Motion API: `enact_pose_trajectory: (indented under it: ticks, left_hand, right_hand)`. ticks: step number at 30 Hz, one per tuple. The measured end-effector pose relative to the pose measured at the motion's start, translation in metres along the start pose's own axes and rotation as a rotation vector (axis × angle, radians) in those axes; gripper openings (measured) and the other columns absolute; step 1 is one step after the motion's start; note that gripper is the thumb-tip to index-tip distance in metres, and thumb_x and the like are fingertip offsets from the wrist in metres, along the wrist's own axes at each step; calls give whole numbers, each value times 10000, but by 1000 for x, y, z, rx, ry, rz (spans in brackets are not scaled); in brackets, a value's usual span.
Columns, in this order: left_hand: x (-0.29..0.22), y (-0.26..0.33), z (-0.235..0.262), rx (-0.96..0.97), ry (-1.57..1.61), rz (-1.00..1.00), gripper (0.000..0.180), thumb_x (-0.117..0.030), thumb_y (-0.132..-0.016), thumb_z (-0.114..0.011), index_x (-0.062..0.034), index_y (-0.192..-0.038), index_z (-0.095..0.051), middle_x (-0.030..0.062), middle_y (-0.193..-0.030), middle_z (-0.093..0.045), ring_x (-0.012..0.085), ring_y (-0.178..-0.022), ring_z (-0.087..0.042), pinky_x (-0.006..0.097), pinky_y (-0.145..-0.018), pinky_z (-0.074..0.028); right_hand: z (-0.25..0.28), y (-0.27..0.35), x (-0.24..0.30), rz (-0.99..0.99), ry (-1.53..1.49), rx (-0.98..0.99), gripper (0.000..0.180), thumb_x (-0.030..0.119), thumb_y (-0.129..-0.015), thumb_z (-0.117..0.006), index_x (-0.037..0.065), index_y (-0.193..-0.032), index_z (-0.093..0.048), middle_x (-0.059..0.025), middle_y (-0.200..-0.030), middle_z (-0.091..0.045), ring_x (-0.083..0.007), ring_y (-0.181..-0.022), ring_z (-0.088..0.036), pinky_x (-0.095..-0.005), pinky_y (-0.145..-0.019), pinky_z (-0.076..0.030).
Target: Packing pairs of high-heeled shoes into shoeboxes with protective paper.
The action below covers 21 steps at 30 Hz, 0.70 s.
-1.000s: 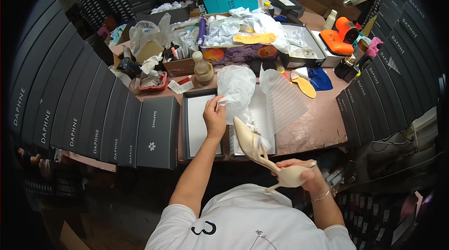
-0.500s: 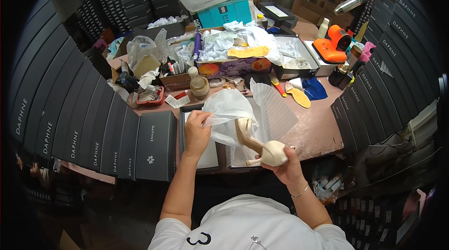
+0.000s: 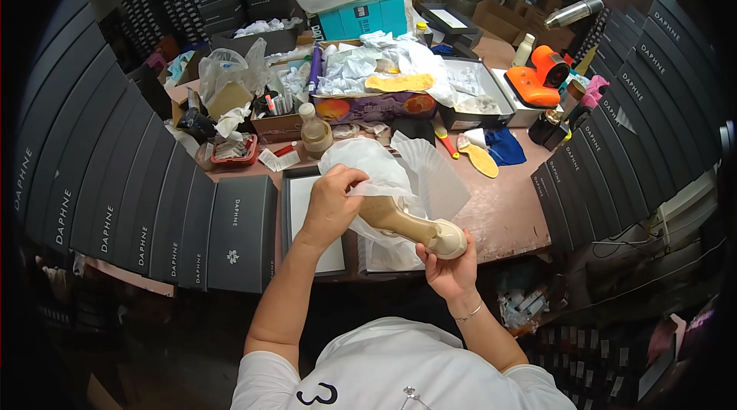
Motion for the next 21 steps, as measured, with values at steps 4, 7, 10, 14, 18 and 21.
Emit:
enact_pose_trajectory:
  ticks: [4, 7, 10, 14, 18, 21]
  left_hand:
    - [-13, 9, -15, 36, -1, 9, 164, -23, -760, -628, 5, -914, -676, 140, -816, -612, 277, -740, -636, 339, -676, -502]
    - [-49, 26, -19, 51, -11, -100, 193, -15, -746, -663, 15, -936, -675, 121, -784, -609, 240, -691, -628, 304, -627, -498]
    - [-107, 55, -31, 26, -108, -373, 270, -70, -726, -695, -53, -994, -666, 85, -760, -584, 260, -641, -620, 337, -561, -489]
    - [-133, 73, -63, 121, 66, -541, 356, -24, -682, -677, -41, -1037, -654, 68, -728, -548, 238, -615, -599, 320, -545, -480]
    - [-126, 91, -94, 206, 339, -343, 321, 33, -701, -683, -37, -1013, -666, 121, -766, -599, 269, -647, -616, 341, -563, -490]
    - [-149, 141, -159, 470, 357, -501, 321, -5, -747, -678, -36, -1060, -615, 106, -759, -577, 300, -647, -596, 356, -562, -485]
  right_hand:
    - [-10, 3, -1, -1, 21, 23, 581, 488, -920, -466, 39, -1288, -493, -204, -1243, -555, -389, -1036, -616, -364, -813, -593]
    - [-26, 7, -1, 64, 124, 8, 563, 421, -887, -559, 48, -1301, -480, -184, -1266, -545, -351, -1111, -582, -429, -932, -530]
    - [-52, 6, -10, 175, 174, 59, 650, 316, -814, -684, 59, -1350, -419, -137, -1330, -505, -270, -1251, -483, -457, -1074, -390]
    - [-42, -13, -15, 303, 510, 121, 558, 293, -888, -590, 46, -1352, -404, -123, -1324, -499, -269, -1220, -490, -388, -1065, -367]
    - [-40, -12, 3, 336, 567, 82, 503, 266, -888, -576, 45, -1315, -428, -134, -1271, -517, -282, -1174, -511, -393, -1018, -387]
    - [-41, -18, 19, 343, 621, 69, 463, 245, -889, -567, 45, -1288, -445, -143, -1232, -531, -292, -1140, -526, -398, -983, -403]
Point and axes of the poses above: each hand's wrist, its own y-axis away from the middle knuckle, its own z-axis out of the back of the hand, x = y × z, the point moved 10 cm from there along -y, towards the middle knuckle
